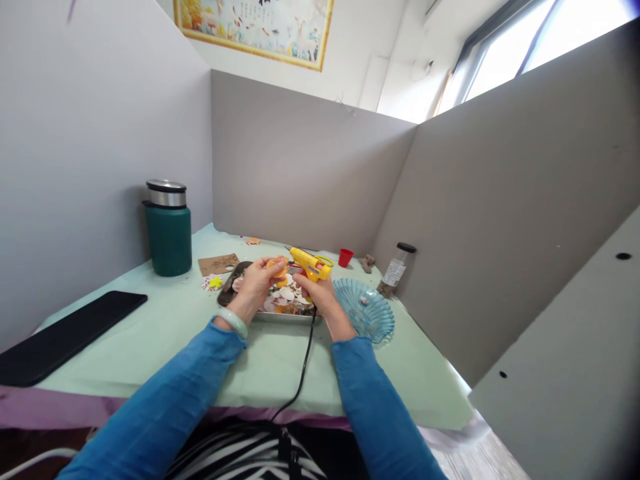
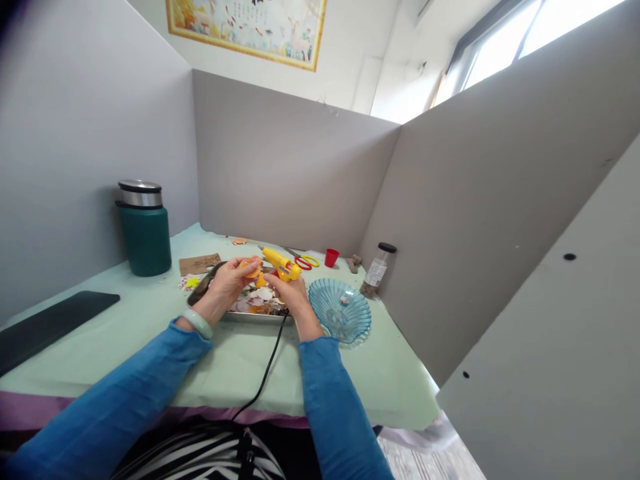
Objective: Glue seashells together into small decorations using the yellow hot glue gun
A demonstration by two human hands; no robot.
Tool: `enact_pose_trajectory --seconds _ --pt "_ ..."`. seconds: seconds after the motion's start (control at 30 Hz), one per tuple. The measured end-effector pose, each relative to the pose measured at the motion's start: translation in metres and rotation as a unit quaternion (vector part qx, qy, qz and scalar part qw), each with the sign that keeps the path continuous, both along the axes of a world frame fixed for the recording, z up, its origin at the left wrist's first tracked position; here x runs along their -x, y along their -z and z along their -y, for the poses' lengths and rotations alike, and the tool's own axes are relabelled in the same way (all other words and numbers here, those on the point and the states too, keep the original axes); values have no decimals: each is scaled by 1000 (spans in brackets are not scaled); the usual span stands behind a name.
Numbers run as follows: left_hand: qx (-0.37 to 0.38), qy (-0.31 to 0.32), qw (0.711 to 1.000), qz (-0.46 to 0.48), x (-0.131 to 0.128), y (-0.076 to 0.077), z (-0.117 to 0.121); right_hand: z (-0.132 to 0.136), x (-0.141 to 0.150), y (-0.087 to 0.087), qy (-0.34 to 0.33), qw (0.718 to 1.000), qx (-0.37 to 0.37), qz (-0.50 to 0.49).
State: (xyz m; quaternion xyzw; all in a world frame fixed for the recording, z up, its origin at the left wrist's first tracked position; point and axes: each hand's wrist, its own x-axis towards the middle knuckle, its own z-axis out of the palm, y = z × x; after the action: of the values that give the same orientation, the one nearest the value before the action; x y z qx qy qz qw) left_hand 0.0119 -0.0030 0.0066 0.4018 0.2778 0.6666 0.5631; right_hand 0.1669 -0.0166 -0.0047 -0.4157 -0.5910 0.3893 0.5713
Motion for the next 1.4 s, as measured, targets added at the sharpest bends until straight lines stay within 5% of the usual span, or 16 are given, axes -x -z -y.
enact_pose_trajectory --seconds 0.7,1.4 --pt "-7 39 997 -72 -9 0 11 4 4 -3 104 994 -19 18" --pt "-16 39 992 -123 -9 3 8 -2 7 1 90 992 5 -91"
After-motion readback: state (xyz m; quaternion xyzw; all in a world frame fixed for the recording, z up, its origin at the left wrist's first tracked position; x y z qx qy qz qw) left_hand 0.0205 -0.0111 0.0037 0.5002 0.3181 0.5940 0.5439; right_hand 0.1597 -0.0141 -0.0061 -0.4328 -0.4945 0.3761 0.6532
